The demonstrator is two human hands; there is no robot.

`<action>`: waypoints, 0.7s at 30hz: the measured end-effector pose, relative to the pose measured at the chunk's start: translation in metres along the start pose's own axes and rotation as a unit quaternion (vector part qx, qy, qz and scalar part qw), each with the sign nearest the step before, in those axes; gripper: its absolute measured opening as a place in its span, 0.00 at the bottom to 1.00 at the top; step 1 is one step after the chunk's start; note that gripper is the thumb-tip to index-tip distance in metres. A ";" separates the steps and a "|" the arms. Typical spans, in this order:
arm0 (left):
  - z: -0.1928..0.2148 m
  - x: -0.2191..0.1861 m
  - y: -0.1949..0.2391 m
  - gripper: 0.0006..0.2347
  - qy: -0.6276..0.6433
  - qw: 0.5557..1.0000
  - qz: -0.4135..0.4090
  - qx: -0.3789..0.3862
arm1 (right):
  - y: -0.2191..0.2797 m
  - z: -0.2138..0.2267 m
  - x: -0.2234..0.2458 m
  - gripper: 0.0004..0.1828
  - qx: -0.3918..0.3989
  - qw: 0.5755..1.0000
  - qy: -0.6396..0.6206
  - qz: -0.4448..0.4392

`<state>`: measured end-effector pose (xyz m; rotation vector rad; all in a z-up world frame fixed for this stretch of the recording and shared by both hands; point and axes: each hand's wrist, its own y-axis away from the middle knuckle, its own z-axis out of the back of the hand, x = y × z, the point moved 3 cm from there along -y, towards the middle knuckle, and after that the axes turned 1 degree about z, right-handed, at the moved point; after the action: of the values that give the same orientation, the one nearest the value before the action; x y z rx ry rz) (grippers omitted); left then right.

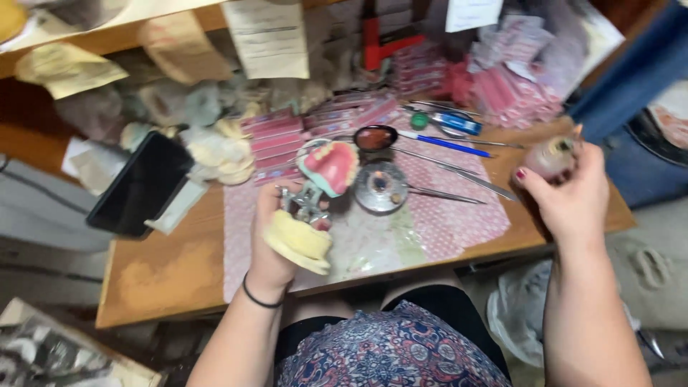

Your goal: The person holds a denture mold and uses a small metal tool to scrape and smooth the pink and yellow surfaces. They repeatedly dip the tool into a small flame and apply liquid from a squeeze bottle to the denture while working.

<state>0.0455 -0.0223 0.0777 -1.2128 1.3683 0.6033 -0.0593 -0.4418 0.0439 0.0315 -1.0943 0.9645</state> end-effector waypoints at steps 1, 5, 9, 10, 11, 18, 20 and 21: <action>0.006 0.003 -0.001 0.25 -0.003 1.000 -0.003 -0.009 | 0.010 -0.005 0.015 0.35 0.007 1.000 -0.005 0.005; 0.015 0.010 0.002 0.27 -0.204 0.974 -0.094 -0.005 | 0.057 -0.031 0.065 0.38 0.043 0.997 -0.060 0.007; 0.017 0.016 0.001 0.28 -0.155 0.987 -0.033 -0.037 | 0.095 -0.075 0.093 0.46 0.158 0.940 -0.301 0.027; 0.017 0.016 0.002 0.28 -0.154 0.987 -0.032 -0.041 | 0.098 -0.080 0.107 0.46 0.163 0.939 -0.301 0.027; 0.017 0.015 0.003 0.28 -0.163 0.985 -0.037 -0.038 | 0.101 -0.085 0.123 0.43 0.177 0.944 -0.274 0.046; 0.014 0.006 0.005 0.25 -0.171 0.982 -0.075 -0.029 | 0.111 -0.103 0.155 0.37 0.176 0.965 -0.146 0.126; 0.013 0.002 0.006 0.25 -0.163 0.983 -0.076 -0.027 | 0.116 -0.103 0.158 0.35 0.178 0.965 -0.135 0.133; 0.013 0.000 0.006 0.25 -0.155 0.984 -0.078 -0.026 | 0.117 -0.103 0.160 0.34 0.180 0.965 -0.126 0.141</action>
<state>0.0451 -0.0091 0.0728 -1.1975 0.9929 0.6873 -0.0445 -0.2198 0.0640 0.3103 -1.1601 1.4391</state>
